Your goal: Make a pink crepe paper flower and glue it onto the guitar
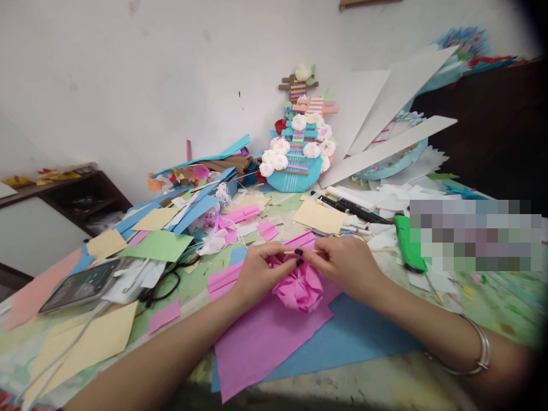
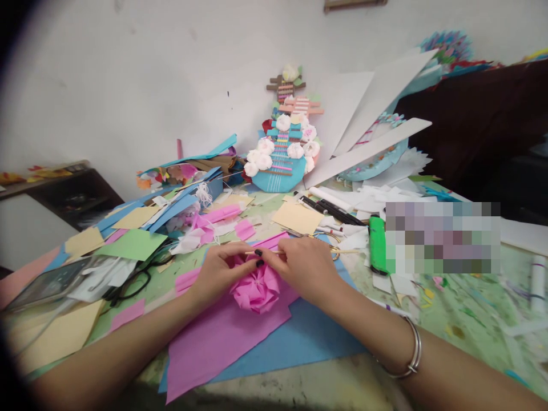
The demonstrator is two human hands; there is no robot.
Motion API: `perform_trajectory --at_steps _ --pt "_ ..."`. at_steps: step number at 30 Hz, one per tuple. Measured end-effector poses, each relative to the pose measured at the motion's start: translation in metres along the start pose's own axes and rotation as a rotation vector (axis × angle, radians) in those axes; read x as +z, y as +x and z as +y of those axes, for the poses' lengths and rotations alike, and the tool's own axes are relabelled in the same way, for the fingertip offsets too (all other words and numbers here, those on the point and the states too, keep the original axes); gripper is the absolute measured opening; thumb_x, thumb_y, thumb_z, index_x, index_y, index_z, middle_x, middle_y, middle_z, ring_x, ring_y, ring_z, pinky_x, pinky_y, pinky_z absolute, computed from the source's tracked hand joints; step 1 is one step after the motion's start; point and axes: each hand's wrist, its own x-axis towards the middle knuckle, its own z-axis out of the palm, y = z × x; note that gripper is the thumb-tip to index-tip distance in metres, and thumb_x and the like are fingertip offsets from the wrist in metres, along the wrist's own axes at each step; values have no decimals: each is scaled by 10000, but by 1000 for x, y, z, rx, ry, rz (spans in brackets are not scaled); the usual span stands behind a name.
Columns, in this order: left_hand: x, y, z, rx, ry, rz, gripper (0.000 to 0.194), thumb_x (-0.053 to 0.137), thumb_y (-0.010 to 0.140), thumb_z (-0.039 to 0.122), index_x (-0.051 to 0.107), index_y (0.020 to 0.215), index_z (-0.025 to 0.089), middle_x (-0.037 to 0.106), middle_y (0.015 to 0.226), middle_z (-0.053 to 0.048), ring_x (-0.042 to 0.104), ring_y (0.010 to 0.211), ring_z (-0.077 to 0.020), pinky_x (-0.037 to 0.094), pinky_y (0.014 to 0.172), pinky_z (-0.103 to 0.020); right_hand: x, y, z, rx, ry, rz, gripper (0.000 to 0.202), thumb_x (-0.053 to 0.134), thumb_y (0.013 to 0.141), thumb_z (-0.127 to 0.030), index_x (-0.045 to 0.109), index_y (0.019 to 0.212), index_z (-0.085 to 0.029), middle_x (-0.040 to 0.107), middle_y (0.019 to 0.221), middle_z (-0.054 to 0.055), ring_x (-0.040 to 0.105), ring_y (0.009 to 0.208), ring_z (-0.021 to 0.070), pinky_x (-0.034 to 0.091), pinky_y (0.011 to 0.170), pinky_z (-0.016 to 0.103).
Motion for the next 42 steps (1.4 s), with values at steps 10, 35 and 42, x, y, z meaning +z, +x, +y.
perform_trajectory --at_steps 10,35,42 --pt "0 1 -1 -65 6 -30 170 679 706 209 732 854 144 652 657 -16 505 561 -90 397 512 -186 2 -1 0 -5 137 98 433 523 814 -502 485 538 -170 542 544 1 409 540 118 205 541 250" --pt "-1 1 1 63 0 -55 149 634 790 258 720 723 155 670 659 -33 554 608 -121 429 572 -227 -6 2 3 -29 281 -61 431 464 837 -402 405 483 -163 370 452 -36 325 466 80 182 491 255" --pt "-1 0 2 50 4 -71 143 624 790 223 715 710 148 662 659 -31 556 612 -111 419 565 -209 -5 2 2 28 292 -61 405 520 787 -447 482 498 -165 427 454 -30 362 475 89 203 484 247"
